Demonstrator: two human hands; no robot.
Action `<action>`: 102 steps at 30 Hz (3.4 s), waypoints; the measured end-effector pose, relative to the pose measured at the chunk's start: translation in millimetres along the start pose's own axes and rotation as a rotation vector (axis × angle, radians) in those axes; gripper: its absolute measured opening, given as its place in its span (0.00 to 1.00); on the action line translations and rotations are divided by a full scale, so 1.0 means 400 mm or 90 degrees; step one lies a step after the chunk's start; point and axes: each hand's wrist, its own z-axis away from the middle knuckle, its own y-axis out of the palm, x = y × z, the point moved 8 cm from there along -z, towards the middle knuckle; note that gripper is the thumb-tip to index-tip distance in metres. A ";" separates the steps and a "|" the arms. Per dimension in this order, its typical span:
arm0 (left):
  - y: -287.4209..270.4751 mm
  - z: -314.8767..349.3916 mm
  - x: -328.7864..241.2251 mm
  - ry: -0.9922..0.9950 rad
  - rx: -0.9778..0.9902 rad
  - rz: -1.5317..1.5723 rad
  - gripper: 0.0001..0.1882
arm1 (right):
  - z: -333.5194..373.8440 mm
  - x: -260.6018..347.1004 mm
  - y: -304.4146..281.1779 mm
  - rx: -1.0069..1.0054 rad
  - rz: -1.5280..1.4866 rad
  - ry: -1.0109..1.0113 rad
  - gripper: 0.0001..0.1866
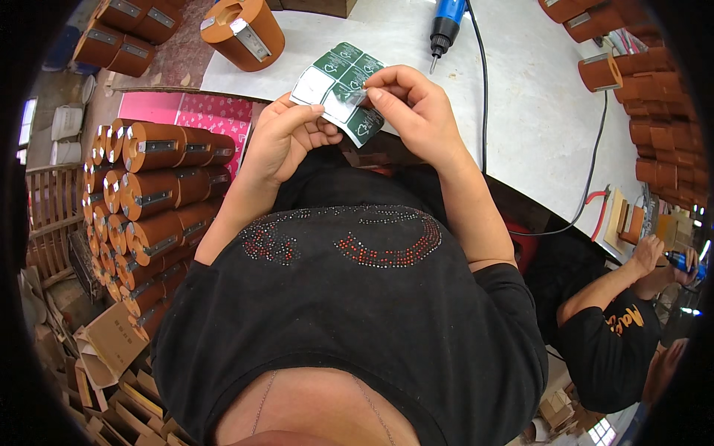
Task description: The person peels stickers from a sheet by hand, adheres them onto wooden blocks, and stacks the labeled blocks on the table.
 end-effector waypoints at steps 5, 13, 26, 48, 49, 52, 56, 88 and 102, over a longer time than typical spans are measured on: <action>0.008 -0.006 -0.005 -0.009 0.012 0.029 0.11 | -0.010 -0.028 -0.006 0.011 -0.107 0.071 0.09; 0.001 -0.014 -0.006 -0.001 -0.018 0.060 0.14 | -0.009 -0.006 -0.001 0.058 -0.156 0.043 0.14; -0.014 -0.018 0.010 0.029 -0.055 -0.030 0.14 | 0.040 0.086 0.078 0.110 0.326 -0.299 0.11; -0.043 -0.001 0.045 0.057 -0.130 -0.076 0.14 | 0.030 0.050 0.031 -0.009 0.380 -0.301 0.06; -0.044 -0.003 0.049 0.055 -0.129 -0.076 0.14 | 0.029 0.039 0.007 -0.053 0.294 -0.206 0.06; -0.055 -0.007 0.049 0.065 -0.155 -0.048 0.12 | 0.035 0.016 -0.035 -0.111 0.233 -0.098 0.09; -0.078 -0.002 0.051 0.028 -0.167 -0.021 0.12 | 0.063 -0.015 -0.068 -0.107 0.223 0.007 0.10; 0.009 0.033 0.032 0.140 -0.047 -0.243 0.06 | 0.088 -0.038 -0.012 -0.243 -0.001 -0.004 0.06; 0.062 0.047 -0.040 0.388 -0.057 -0.567 0.04 | 0.075 0.123 0.087 -0.037 0.553 -0.372 0.09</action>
